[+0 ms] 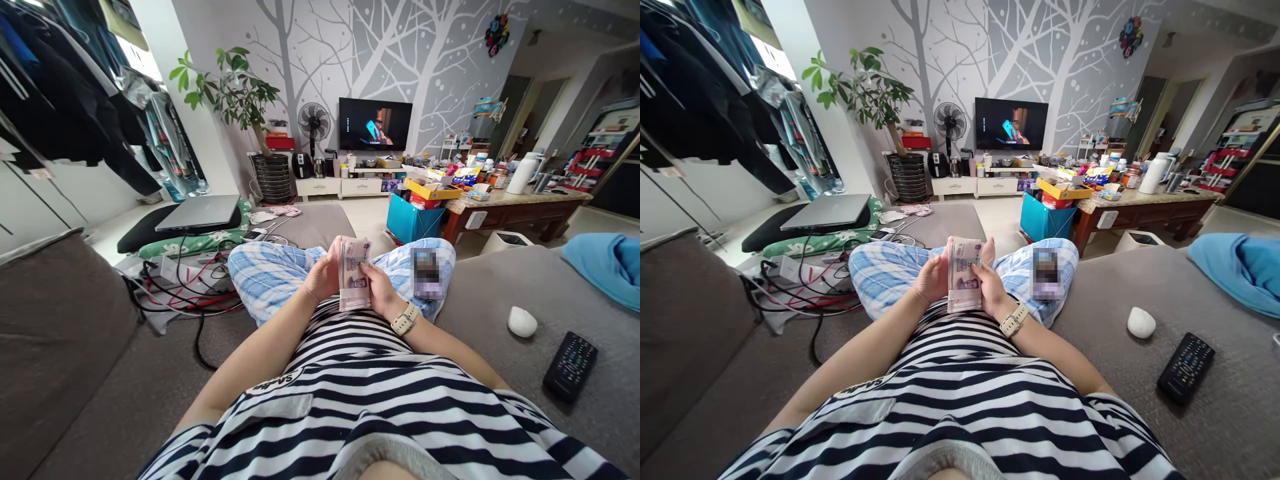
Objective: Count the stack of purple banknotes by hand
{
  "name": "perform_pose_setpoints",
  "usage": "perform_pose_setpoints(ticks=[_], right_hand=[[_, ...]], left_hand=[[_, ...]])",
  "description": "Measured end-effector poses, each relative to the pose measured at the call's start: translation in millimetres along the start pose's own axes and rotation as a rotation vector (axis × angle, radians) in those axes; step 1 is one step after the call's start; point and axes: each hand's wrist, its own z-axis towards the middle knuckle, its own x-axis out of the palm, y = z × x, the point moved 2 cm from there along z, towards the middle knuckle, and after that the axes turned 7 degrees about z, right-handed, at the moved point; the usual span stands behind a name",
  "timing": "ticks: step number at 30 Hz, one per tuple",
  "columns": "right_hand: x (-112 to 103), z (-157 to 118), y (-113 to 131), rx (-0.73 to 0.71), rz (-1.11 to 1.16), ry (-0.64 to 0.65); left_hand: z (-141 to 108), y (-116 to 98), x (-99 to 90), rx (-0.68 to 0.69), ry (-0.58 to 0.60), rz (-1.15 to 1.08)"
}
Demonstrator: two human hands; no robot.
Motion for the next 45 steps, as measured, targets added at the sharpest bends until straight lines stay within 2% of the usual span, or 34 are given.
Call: perform_pose_setpoints(ticks=[3,6,8,10,12,14,16,18,22,36,45], right_hand=[[5,2,1,-0.002,-0.029,0.025],[7,0,3,-0.021,-0.18,0.073],[7,-6,9,-0.073,-0.392,0.074],[8,-17,23,-0.25,-0.679,0.039],[12,-30,40,-0.525,-0.915,0.039],[21,-42,52,-0.706,-1.118,0.24],[29,-50,58,-0.753,-1.272,0.439],[34,-52,60,-0.76,-1.35,0.539],[35,-48,59,-0.757,-1.369,0.591],[28,-43,55,-0.716,-1.331,0.548],[23,-42,52,-0.767,-1.337,0.533]], left_hand=[[-1,2,7.0,-0.078,-0.013,-0.037],[-2,1,13.7,-0.175,-0.099,-0.048],[-3,-4,15.5,-0.114,-0.216,-0.074],[-5,-11,15.8,-0.019,-0.292,-0.132],[-8,-18,15.1,0.014,-0.315,-0.167],[-11,-23,13.8,0.025,-0.327,-0.174],[-14,-27,13.8,0.028,-0.315,-0.178],[-16,-28,15.6,0.023,-0.284,-0.183],[-19,-27,20.6,0.015,-0.249,-0.197],[-19,-22,20.4,0.015,-0.295,-0.145],[-20,-19,23.2,0.02,-0.291,-0.171]])
